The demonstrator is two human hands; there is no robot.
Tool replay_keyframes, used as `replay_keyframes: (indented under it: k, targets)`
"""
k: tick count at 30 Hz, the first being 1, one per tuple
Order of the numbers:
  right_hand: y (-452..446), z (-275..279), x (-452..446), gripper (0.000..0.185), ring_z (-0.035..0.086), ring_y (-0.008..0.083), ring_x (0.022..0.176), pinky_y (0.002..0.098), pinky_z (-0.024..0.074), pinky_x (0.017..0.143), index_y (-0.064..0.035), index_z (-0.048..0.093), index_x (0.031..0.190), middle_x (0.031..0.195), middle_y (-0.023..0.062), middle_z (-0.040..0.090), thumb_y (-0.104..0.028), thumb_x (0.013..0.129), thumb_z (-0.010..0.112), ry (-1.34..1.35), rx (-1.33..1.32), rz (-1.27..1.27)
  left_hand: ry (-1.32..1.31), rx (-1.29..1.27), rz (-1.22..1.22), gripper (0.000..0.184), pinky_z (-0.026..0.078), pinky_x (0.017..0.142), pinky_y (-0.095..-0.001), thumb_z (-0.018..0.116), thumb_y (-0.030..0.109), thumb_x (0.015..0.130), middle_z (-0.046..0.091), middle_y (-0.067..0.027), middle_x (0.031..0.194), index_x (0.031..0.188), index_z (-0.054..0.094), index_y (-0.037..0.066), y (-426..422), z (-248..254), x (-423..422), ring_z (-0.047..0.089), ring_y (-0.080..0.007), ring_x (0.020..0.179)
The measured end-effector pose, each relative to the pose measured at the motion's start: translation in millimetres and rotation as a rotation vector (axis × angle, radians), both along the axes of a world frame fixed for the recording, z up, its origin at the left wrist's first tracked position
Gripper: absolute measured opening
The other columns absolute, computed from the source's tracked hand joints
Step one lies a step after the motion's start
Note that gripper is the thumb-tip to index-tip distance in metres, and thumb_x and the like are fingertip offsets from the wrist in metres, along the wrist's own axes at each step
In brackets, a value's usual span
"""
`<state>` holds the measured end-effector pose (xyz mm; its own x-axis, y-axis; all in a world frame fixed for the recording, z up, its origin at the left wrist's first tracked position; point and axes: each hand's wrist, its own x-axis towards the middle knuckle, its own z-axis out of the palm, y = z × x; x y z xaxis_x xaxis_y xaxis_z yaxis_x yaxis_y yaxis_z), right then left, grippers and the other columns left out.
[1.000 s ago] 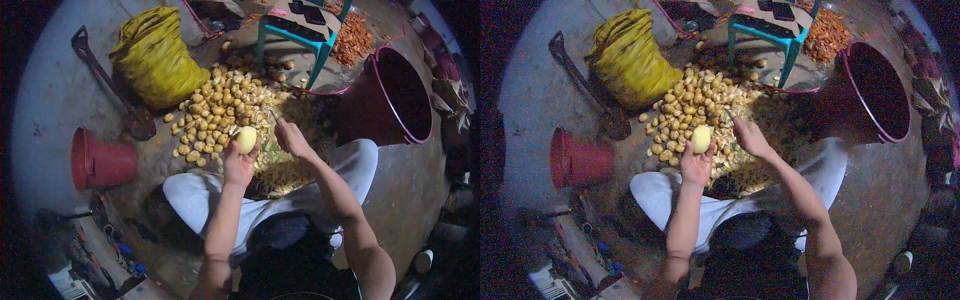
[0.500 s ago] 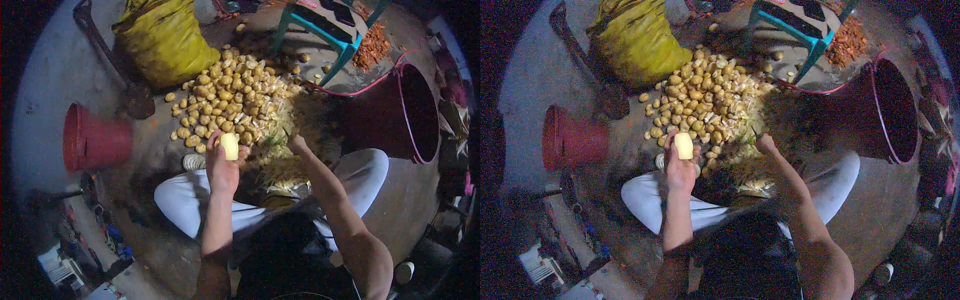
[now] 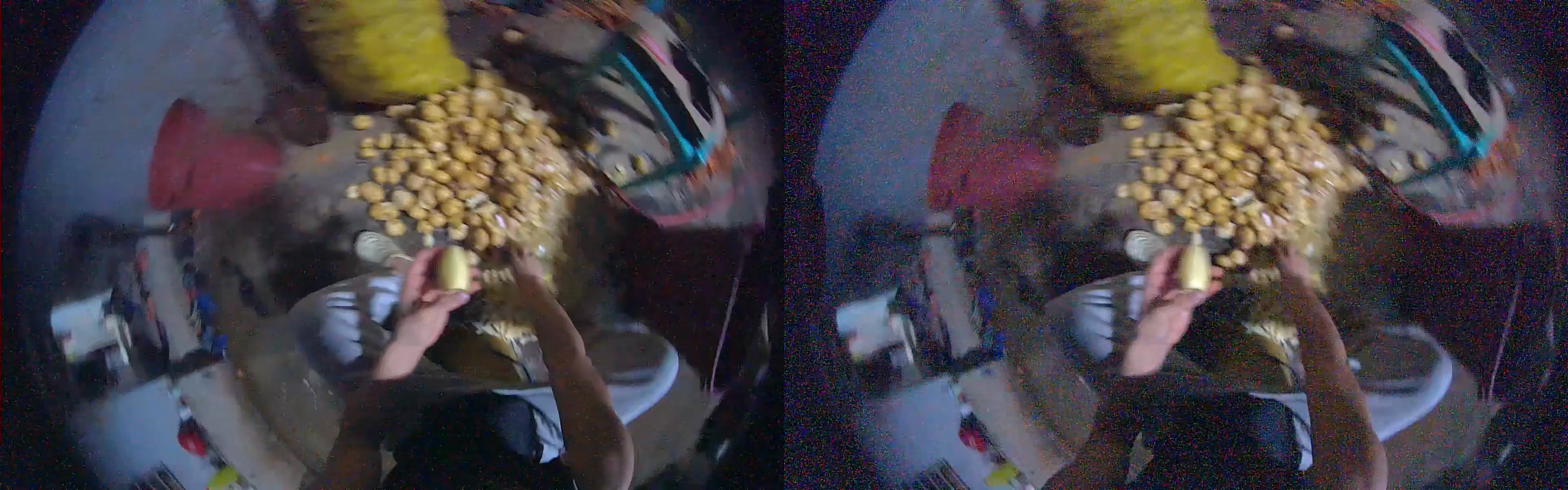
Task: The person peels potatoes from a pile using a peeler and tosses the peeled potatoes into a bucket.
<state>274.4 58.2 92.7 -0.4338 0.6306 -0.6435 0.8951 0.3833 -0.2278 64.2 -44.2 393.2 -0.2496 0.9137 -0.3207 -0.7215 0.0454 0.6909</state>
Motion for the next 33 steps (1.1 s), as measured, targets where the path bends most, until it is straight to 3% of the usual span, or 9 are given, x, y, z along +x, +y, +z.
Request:
replay_keyframes:
  k: [8,11,12,15,17,20,23,25,33]
  targets:
    - [15.4,-44.1,17.5,0.06,0.061,0.0415,0.097,0.0483,0.0515,0.078,-0.0121,0.044,0.13,0.117,0.0246,0.057,-0.027,0.076,0.068,0.024,-0.134,-0.072,-0.011,-0.163,-0.017,0.072,0.043,0.097,-0.0311,0.077,0.002,0.072,0.051,-0.0063,0.127,0.135,0.042,0.005,11.0,-5.3,13.1,0.049,-0.0173,0.117]
    - [16.4,14.7,23.8,0.074,0.066,0.0331,0.082,0.0418,0.0532,0.066,-0.0061,0.041,0.135,0.097,0.0184,0.065,-0.026,0.072,0.074,0.235,-0.035,-0.459,0.039,-0.166,-0.025,0.055,0.045,0.09,-0.0302,0.076,0.005,0.073,0.059,-0.0041,0.113,0.123,0.052,0.005,10.4,0.8,17.7,0.056,-0.0148,0.105]
    - [21.8,-39.4,51.8,0.071,0.066,0.0344,0.075,0.0432,0.0523,0.065,-0.001,0.042,0.13,0.094,0.0201,0.065,-0.028,0.073,0.074,0.247,0.262,-0.301,0.055,-0.157,0.005,0.047,0.046,0.087,-0.0299,0.074,0.006,0.075,0.063,-0.0032,0.106,0.118,0.056,0.005,9.7,0.8,17.8,0.058,-0.0138,0.099]
    - [41.9,11.3,78.4,0.093,0.066,0.0373,0.073,0.0454,0.0526,0.068,-0.0009,0.039,0.137,0.086,0.017,0.069,-0.04,0.064,0.082,0.665,0.254,-0.456,0.005,-0.045,0.111,0.048,0.046,0.091,-0.0323,0.07,0.007,0.077,0.064,-0.0059,0.109,0.122,0.054,0.005,11.6,17.2,14.5,0.059,-0.0173,0.103]
    - [64.9,45.9,99.2,0.094,0.066,0.0358,0.09,0.0432,0.0529,0.074,-0.0024,0.042,0.136,0.099,0.0195,0.068,-0.039,0.06,0.084,0.42,0.114,-0.45,-0.092,-0.022,0.164,0.042,0.045,0.093,-0.0327,0.067,0.004,0.08,0.063,-0.0056,0.107,0.119,0.055,0.005,5.8,12.4,11.6,0.059,-0.0188,0.102]
    - [78.3,65.7,128.5,0.064,0.067,0.0308,0.087,0.0422,0.0535,0.075,-0.0053,0.053,0.126,0.099,0.0187,0.068,-0.027,0.07,0.077,0.587,0.12,-0.566,-0.04,0.106,0.158,0.037,0.04,0.096,-0.0393,0.067,0.014,0.083,0.061,-0.0047,0.115,0.118,0.057,0.011,1.0,5.9,4.6,0.056,-0.0205,0.108]
    - [59.6,181.4,111.6,0.037,0.065,0.0159,0.074,0.0342,0.0523,0.064,-0.0064,0.061,0.109,0.078,0.011,0.066,-0.011,0.073,0.07,0.629,0.102,-0.875,-0.096,0.109,0.225,0.031,0.045,0.089,-0.038,0.066,0.011,0.084,0.061,-0.005,0.108,0.114,0.058,0.009,0.4,20.3,6.6,0.058,-0.0199,0.099]
    - [48.2,223.4,120.1,0.025,0.061,0.015,0.071,0.0314,0.0505,0.063,-0.0046,0.064,0.101,0.073,0.0061,0.064,-0.012,0.078,0.068,0.634,0.332,-0.548,-0.077,0.162,0.18,0.025,0.05,0.082,-0.0385,0.064,0.009,0.086,0.063,-0.0048,0.103,0.11,0.059,0.01,0.3,19.7,6.7,0.061,-0.0195,0.093]
    - [5.0,347.1,138.3,0.033,0.056,0.011,0.086,0.0268,0.0474,0.076,-0.0032,0.059,0.11,0.092,-0.0009,0.062,-0.018,0.084,0.072,1.16,0.051,-0.605,0.083,0.154,-0.162,0.045,0.053,0.083,-0.0356,0.064,0.004,0.084,0.059,-0.01,0.11,0.126,0.05,0.002,6.2,23.8,34.4,0.062,-0.0232,0.093]
